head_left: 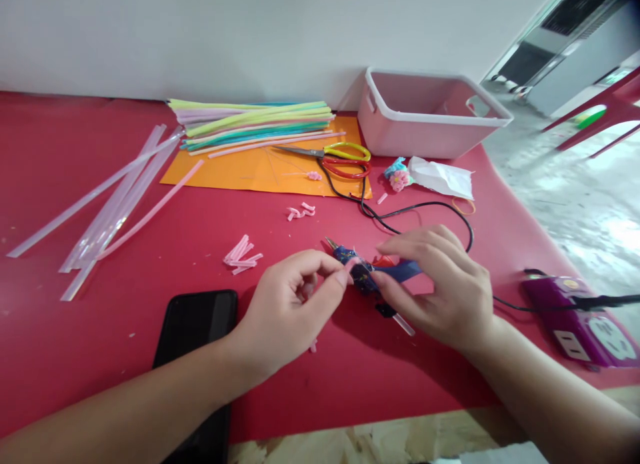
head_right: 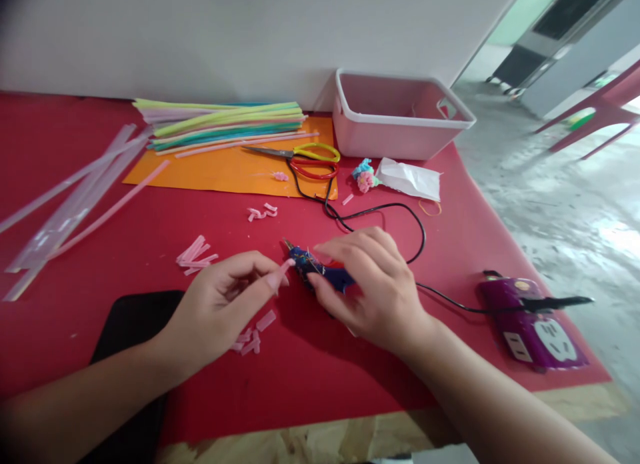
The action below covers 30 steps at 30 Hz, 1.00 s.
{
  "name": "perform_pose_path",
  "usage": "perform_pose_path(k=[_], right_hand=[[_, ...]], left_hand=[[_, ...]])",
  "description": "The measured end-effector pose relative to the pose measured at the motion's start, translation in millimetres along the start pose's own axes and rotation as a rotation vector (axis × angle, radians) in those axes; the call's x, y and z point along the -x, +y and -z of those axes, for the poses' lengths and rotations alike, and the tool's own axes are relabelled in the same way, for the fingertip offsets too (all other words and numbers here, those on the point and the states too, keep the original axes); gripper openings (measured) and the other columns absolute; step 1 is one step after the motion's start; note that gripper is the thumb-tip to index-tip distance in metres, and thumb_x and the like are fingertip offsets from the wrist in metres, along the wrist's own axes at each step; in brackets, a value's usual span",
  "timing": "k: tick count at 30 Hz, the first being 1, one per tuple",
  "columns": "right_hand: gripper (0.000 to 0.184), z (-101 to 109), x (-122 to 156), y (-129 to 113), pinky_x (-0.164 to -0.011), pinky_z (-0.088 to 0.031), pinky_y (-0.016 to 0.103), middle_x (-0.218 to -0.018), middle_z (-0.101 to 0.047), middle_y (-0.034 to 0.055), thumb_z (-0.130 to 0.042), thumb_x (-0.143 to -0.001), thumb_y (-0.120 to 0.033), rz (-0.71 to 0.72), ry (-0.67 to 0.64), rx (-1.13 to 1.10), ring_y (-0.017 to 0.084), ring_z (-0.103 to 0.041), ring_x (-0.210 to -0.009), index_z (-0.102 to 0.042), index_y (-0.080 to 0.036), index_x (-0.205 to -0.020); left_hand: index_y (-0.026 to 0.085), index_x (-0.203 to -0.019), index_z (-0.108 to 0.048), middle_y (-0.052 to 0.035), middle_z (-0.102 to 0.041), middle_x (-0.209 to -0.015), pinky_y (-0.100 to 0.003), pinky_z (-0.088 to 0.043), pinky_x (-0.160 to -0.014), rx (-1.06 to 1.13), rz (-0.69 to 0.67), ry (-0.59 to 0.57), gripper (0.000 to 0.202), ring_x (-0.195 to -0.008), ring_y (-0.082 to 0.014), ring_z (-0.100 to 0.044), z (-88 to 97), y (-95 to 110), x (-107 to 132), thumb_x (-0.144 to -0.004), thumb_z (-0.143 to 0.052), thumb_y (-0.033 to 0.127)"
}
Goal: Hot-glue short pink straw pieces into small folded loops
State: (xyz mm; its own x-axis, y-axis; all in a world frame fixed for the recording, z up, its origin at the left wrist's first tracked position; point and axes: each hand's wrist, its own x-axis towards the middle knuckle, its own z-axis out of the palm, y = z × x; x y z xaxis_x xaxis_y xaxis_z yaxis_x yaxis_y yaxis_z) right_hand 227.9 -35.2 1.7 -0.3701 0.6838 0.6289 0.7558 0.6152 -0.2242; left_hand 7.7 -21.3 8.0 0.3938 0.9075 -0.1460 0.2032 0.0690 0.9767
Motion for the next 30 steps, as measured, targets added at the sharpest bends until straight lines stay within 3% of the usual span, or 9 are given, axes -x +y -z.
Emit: perform_pose_path(k=[3, 6, 11, 16, 20, 23, 30], right_hand=[[0.027, 7, 4, 19, -0.082, -0.054, 0.043, -0.103, -0.072, 0.0112, -0.058, -0.087, -0.019, -0.093, -0.238, -0.013, 0.026, -0.066, -0.091, -0.063, -0.017, -0.113], [0.037, 12, 6, 29, -0.081, -0.054, 0.043, -0.104, -0.07, 0.0101, -0.052, -0.077, -0.013, -0.063, -0.487, -0.085, 0.026, -0.066, -0.092, -0.063, -0.019, -0.112], [0.049, 11, 2, 27, -0.079, -0.055, 0.041, -0.097, -0.068, 0.0081, -0.051, -0.063, -0.007, -0.084, -0.598, -0.106, 0.024, -0.065, -0.087, -0.062, -0.019, -0.109], [0.049, 8, 3, 30, -0.081, -0.053, 0.039, -0.096, -0.068, 0.0086, -0.051, -0.063, -0.005, -0.054, -0.513, -0.185, 0.024, -0.063, -0.088, -0.059, -0.019, -0.109], [0.033, 9, 7, 28, -0.067, -0.051, 0.032, -0.087, -0.062, 0.006, -0.06, -0.077, -0.018, -0.015, -0.361, -0.346, 0.019, -0.058, -0.074, -0.056, -0.018, -0.109], [0.027, 9, 11, 24, -0.061, -0.048, 0.027, -0.082, -0.06, 0.0026, -0.062, -0.084, -0.025, -0.033, -0.349, -0.431, 0.015, -0.057, -0.067, -0.055, -0.018, -0.109], [0.025, 7, 15, 21, -0.056, -0.047, 0.023, -0.083, -0.065, 0.0029, -0.063, -0.083, -0.023, -0.044, -0.241, -0.251, 0.012, -0.06, -0.063, -0.056, -0.019, -0.107]], left_hand=[[0.018, -0.079, -0.062, 0.0036, -0.053, -0.066, -0.02, -0.038, -0.053, -0.049, -0.057, 0.166, 0.019, -0.057, -0.009, -0.045, 9.1, -1, -4, -0.093, -0.056, 0.029], [0.019, -0.079, -0.062, 0.0051, -0.049, -0.062, -0.018, -0.037, -0.051, -0.031, -0.114, 0.318, 0.02, -0.055, -0.008, -0.042, 16.5, -2, -8, -0.094, -0.057, 0.03], [0.019, -0.081, -0.063, 0.0055, -0.049, -0.062, -0.016, -0.038, -0.051, 0.073, -0.144, 0.365, 0.018, -0.055, -0.007, -0.042, 17.9, -7, -13, -0.095, -0.058, 0.028], [0.019, -0.08, -0.064, 0.0063, -0.047, -0.061, -0.017, -0.036, -0.05, 0.075, -0.113, 0.36, 0.017, -0.054, -0.0066, -0.04, 18.5, -10, -17, -0.094, -0.059, 0.027], [0.018, -0.074, -0.059, 0.0073, -0.043, -0.056, -0.018, -0.033, -0.047, -0.019, -0.082, 0.326, 0.021, -0.05, -0.0065, -0.037, 18.8, -8, -17, -0.093, -0.057, 0.026], [0.018, -0.071, -0.056, 0.0068, -0.043, -0.058, -0.018, -0.034, -0.049, -0.102, -0.106, 0.316, 0.022, -0.052, -0.0069, -0.038, 17.7, -6, -15, -0.092, -0.056, 0.025], [0.019, -0.073, -0.056, 0.0065, -0.046, -0.06, -0.02, -0.035, -0.05, -0.182, -0.191, 0.267, 0.019, -0.053, -0.0075, -0.041, 14.8, -9, -9, -0.092, -0.056, 0.023]])
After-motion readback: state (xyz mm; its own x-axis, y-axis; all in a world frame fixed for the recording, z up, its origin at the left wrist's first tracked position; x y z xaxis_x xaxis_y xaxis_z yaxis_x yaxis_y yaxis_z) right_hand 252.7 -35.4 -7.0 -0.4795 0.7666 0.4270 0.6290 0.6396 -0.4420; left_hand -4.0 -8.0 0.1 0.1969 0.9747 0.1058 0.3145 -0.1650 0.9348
